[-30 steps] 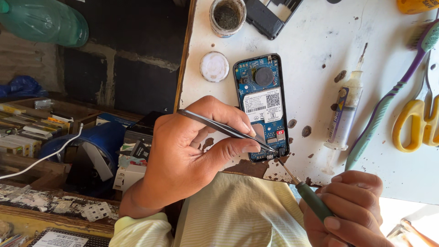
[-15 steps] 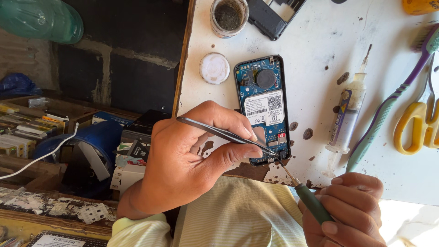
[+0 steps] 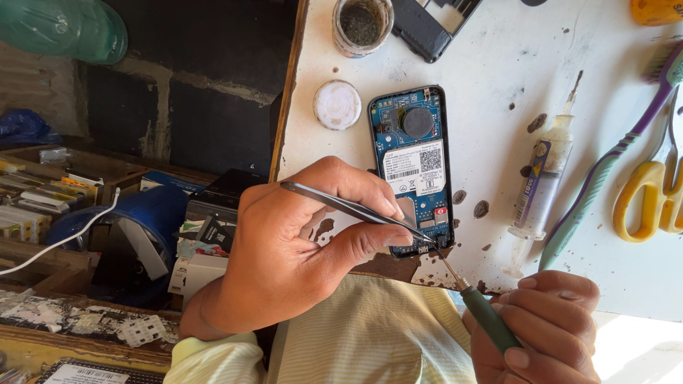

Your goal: The person uses a soldering iron and tweezers to work on a small component, then cleans a disassembled phone's motherboard with a toothbrush and liquid. The person then returns to soldering the phone's motherboard.

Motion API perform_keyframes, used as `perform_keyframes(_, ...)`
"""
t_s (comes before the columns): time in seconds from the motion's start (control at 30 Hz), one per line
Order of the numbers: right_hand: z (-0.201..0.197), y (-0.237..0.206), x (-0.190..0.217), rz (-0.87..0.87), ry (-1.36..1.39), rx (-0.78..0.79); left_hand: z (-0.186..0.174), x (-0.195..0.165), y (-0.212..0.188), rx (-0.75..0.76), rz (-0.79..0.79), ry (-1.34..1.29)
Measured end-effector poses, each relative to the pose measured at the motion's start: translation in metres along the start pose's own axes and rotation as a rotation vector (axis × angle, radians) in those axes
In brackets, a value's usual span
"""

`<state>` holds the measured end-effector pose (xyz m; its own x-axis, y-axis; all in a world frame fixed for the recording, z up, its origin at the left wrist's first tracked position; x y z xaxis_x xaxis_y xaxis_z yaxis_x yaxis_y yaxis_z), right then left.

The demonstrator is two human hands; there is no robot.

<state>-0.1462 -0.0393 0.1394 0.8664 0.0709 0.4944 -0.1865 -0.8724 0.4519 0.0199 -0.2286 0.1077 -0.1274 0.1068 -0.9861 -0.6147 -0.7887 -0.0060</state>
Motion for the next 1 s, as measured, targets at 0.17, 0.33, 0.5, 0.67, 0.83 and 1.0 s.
perform_keyframes(0.17,0.0002,-0.0004,0.001,0.029,-0.011,-0.008,-0.0012,-0.0005,0.0004,-0.003,0.002,0.04)
perform_keyframes(0.33,0.0004,0.0007,0.0004,0.02,-0.024,0.01,-0.0007,0.0002,0.0002,-0.001,-0.001,0.013)
perform_keyframes(0.5,0.0005,0.0009,0.0015,0.02,-0.056,0.035,-0.0006,-0.0015,-0.0005,0.001,0.032,-0.004)
perform_keyframes(0.67,0.0007,0.001,0.0016,0.021,-0.057,0.039,-0.0008,0.0002,-0.0011,0.002,0.02,0.003)
perform_keyframes(0.83,0.0003,0.0003,0.0006,0.006,-0.024,0.004,-0.0006,0.0008,-0.0009,-0.001,0.019,-0.007)
perform_keyframes(1.0,-0.001,-0.0007,0.0007,0.005,-0.021,0.002,-0.0007,0.0007,-0.001,-0.007,0.016,0.0)
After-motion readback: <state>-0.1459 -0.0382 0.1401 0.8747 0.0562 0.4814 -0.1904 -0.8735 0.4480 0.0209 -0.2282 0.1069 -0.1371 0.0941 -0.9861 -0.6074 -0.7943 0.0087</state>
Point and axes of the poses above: each hand's wrist, its own y-axis towards the middle knuckle, its own z-axis out of the palm, x = y × z, the point moved 9 cm from there along y, towards the middle knuckle, and after that the axes turned 3 degrees about -y, right-handed, at the moved point
